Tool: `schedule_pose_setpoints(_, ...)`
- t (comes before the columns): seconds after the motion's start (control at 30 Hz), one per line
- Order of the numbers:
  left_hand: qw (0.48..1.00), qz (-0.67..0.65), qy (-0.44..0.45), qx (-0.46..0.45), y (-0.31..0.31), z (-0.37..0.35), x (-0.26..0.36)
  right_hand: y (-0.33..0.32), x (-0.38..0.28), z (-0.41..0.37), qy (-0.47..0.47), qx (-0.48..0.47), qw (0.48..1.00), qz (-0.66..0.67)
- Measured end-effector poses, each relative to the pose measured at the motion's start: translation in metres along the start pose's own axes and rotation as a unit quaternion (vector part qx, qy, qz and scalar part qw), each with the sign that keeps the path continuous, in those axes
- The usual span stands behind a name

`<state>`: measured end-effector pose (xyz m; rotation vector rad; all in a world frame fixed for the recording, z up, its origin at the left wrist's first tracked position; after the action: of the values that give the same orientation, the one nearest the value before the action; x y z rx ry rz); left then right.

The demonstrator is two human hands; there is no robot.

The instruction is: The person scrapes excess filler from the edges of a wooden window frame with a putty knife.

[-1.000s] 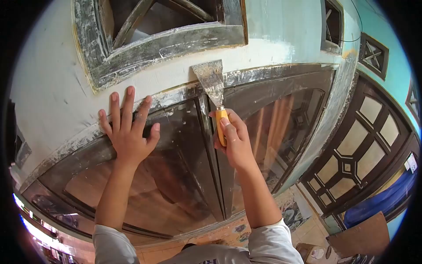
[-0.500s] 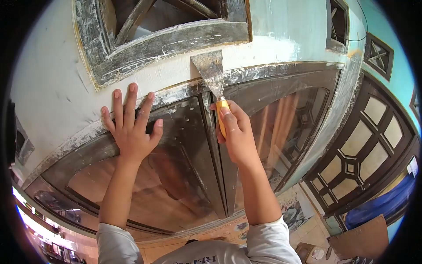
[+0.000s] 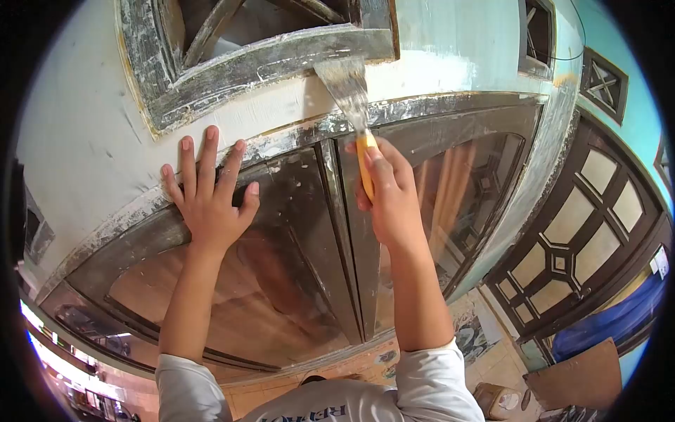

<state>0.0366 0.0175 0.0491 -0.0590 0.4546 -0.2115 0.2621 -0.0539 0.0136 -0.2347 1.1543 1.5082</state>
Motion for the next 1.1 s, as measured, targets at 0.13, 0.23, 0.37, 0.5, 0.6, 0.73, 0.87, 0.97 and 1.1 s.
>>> schedule_pose_setpoints(0.13, 1.0, -0.004, -0.006, 0.0, 0.001, -0.001, -0.001, -0.004, 0.014, -0.013, 0.017, -0.001, 1.0, -0.004)
schedule_pose_setpoints(0.23, 1.0, -0.002, -0.006, -0.002, 0.001, -0.001, -0.001, 0.005, 0.023, -0.014, 0.024, -0.004, 1.0, -0.01)
schedule_pose_setpoints(0.37, 1.0, -0.006, -0.006, 0.0, 0.001, -0.001, -0.001, 0.015, 0.024, -0.014, 0.021, -0.048, 0.999, -0.009)
schedule_pose_setpoints(0.5, 1.0, -0.012, -0.005, -0.003, 0.001, -0.001, -0.002, 0.022, 0.026, -0.015, 0.02, -0.043, 0.999, -0.015)
schedule_pose_setpoints(0.6, 1.0, -0.013, -0.005, -0.005, 0.001, -0.001, -0.002, 0.024, 0.024, -0.013, 0.019, -0.041, 0.999, -0.031)
schedule_pose_setpoints(0.73, 1.0, -0.016, -0.005, -0.006, 0.0, -0.001, -0.002, 0.035, 0.015, -0.004, 0.009, -0.039, 0.999, -0.037)
schedule_pose_setpoints(0.87, 1.0, -0.019, -0.005, -0.006, 0.0, -0.001, -0.003, 0.042, 0.012, -0.014, 0.012, -0.057, 0.998, -0.03)
schedule_pose_setpoints(0.97, 1.0, -0.021, -0.008, -0.005, 0.001, -0.002, -0.003, 0.021, 0.025, -0.021, 0.019, -0.022, 1.0, -0.004)
schedule_pose_setpoints(1.1, 1.0, -0.014, -0.014, -0.001, 0.001, -0.003, -0.003, -0.005, 0.019, -0.017, 0.003, 0.017, 1.0, 0.013)
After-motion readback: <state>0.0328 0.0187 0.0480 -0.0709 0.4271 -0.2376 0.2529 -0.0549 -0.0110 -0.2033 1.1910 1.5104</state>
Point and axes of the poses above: each hand's wrist, its own z-axis towards the middle knuckle, its own y-axis out of the palm, x = y × z, the point moved 6 cm from there along z, towards the middle knuckle, and after that the axes turned 13 degrees about z, right-handed, at the moved point
